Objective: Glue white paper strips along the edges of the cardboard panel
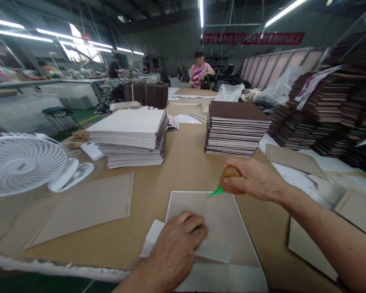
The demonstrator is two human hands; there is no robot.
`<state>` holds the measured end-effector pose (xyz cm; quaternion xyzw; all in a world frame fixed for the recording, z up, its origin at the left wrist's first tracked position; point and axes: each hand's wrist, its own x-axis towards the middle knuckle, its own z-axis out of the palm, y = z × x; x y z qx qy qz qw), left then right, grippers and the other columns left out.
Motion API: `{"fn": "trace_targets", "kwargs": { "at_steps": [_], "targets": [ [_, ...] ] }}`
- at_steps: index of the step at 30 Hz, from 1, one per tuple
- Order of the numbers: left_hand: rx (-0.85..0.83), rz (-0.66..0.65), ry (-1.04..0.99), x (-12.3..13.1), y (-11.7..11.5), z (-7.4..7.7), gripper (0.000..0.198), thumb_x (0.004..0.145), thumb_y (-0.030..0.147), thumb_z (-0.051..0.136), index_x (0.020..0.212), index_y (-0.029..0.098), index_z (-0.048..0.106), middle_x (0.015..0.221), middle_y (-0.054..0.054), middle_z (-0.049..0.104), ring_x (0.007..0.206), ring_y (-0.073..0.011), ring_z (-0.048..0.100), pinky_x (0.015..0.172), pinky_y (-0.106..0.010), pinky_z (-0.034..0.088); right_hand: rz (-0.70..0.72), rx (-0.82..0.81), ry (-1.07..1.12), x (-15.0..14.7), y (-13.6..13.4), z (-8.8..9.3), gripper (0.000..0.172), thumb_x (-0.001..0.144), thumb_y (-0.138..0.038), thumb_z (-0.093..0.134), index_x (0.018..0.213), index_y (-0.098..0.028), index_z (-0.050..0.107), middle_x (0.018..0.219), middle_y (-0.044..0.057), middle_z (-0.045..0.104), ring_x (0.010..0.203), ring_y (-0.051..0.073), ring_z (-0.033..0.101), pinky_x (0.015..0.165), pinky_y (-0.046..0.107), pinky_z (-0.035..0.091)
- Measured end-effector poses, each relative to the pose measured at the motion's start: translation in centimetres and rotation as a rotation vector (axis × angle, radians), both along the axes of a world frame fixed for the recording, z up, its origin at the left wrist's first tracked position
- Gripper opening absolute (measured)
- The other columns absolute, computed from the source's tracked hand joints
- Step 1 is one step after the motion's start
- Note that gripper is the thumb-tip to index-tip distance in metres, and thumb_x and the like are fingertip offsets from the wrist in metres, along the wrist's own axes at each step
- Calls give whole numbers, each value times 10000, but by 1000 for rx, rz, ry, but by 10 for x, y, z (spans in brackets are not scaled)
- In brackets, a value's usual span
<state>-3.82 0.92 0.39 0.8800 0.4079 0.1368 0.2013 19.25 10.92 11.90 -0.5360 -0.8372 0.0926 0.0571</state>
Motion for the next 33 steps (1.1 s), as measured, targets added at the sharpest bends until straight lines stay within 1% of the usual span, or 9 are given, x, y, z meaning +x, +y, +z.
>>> {"fn": "trace_targets", "kwargs": {
  "at_steps": [9,11,14,17,19,22,25,29,33],
  "targets": [
    [10,1,13,0,0,-3,640,631,5,476,1209,263,570,1306,30,543,1163,-185,407,1029,-330,354,64,61,70,-30,-5,-11,210,812,-412,535,884,-218,570,781,5,639,678,155,534,560,251,265],
    [7,2,17,0,0,-5,660,610,9,481,1211,268,568,1319,32,535,1169,-193,404,1027,-343,360,64,51,67,-27,-5,-10,205,811,-407,536,875,-216,572,774,4,636,664,149,528,551,251,258],
    [9,-4,11,0,0,-6,684,583,2,477,1210,261,566,1321,30,534,1173,-195,403,1030,-345,358,29,17,71,-15,-5,-7,194,808,-398,541,862,-215,580,764,2,632,649,142,526,546,248,264],
    [13,-4,-15,0,0,-3,643,618,0,472,1200,257,571,1300,29,546,1162,-183,412,1029,-325,355,13,0,86,-6,-4,-5,177,805,-379,548,854,-212,583,769,6,634,664,144,537,560,245,282],
    [15,3,-22,1,-1,0,621,633,-4,465,1184,257,580,1281,30,557,1152,-177,419,1024,-315,357,21,1,99,-8,-3,-7,185,810,-385,542,869,-215,585,768,7,634,665,146,538,557,244,280],
    [8,8,-14,1,-1,2,638,608,-11,461,1174,258,583,1274,33,557,1144,-180,421,1015,-320,365,46,26,108,-22,-1,-13,216,815,-411,533,903,-221,587,765,8,638,653,148,536,549,247,270],
    [7,13,0,1,-1,1,656,609,-6,469,1197,269,569,1293,38,542,1151,-188,415,1014,-337,371,77,57,106,-41,1,-18,238,805,-419,537,925,-221,589,785,19,653,675,159,549,564,254,280],
    [15,16,5,2,-1,-2,619,650,7,474,1199,277,565,1283,34,549,1147,-190,419,1006,-344,378,127,93,88,-64,3,-19,253,813,-424,515,943,-217,583,830,35,666,705,170,566,570,267,287],
    [7,11,16,2,-1,0,651,621,-5,464,1198,279,566,1288,36,545,1154,-193,418,999,-351,384,166,122,59,-77,4,-19,248,821,-402,492,966,-218,572,862,36,669,705,167,571,557,274,271]
  ]
}}
